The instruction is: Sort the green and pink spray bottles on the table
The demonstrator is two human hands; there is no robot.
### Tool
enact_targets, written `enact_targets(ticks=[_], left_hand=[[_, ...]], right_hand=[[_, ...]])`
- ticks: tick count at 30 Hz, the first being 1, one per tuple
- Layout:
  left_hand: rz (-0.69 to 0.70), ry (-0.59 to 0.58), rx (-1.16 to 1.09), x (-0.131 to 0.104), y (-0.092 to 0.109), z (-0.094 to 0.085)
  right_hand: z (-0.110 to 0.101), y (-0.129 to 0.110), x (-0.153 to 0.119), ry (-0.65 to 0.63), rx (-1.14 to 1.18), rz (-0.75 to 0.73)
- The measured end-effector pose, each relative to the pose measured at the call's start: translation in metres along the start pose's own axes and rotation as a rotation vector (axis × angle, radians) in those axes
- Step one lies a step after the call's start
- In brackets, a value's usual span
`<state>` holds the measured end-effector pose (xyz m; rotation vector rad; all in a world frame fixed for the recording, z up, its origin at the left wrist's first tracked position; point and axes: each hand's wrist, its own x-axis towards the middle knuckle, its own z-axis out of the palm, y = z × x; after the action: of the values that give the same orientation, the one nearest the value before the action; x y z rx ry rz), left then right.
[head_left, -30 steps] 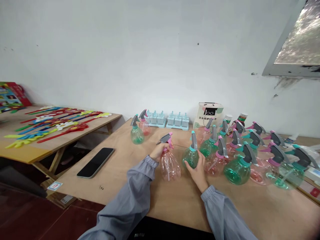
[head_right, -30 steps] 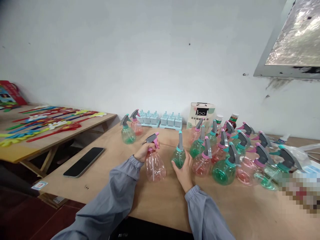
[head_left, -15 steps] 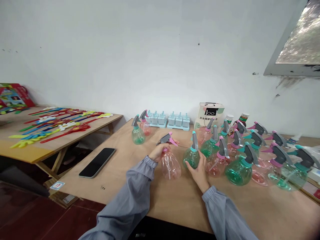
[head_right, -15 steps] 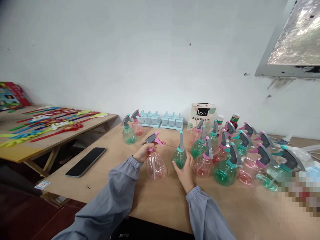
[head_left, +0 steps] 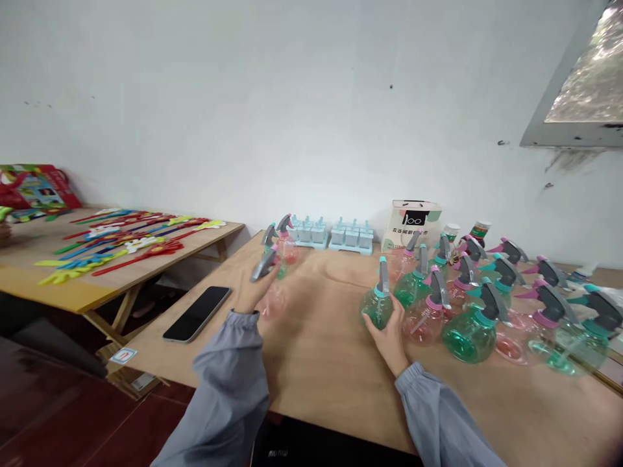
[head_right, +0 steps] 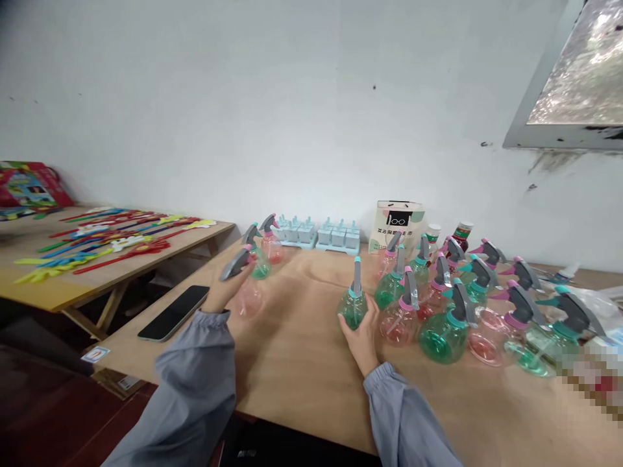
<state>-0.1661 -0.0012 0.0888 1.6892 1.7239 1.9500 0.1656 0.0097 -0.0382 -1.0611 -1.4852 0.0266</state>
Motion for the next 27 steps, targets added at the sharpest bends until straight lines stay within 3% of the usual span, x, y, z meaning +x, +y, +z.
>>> enact_targets(ticks=[4,8,14,19,23,27], left_hand=[[-0.043,0.068,-0.006,0.014,-0.044,-0.023],[-0.079,0.102,-0.003,0.027,-0.069,-0.018],[-0.097,0.091,-0.159,0.048,-0.079,0.0],[-0.19,0.121,-0.224,0.054,-0.086,0.006],[-0.102,0.102,-0.257,0.056,-0.091,0.002],[-0.027,0.168,-0.224,0.056,-0.096,-0.004]], right_hand=[[0.002,-0.001,0.0,-0.033,0.065,0.045],[0.001,-0.002,-0.001,-0.065,0.112,0.117],[0.001,0.0,-0.002,-0.098,0.118,0.135],[0.003,0.004,-0.003,-0.118,0.118,0.151],[0.005,0.004,-0.004,-0.103,0.135,0.144],[0.004,0.003,-0.003,-0.096,0.125,0.13]])
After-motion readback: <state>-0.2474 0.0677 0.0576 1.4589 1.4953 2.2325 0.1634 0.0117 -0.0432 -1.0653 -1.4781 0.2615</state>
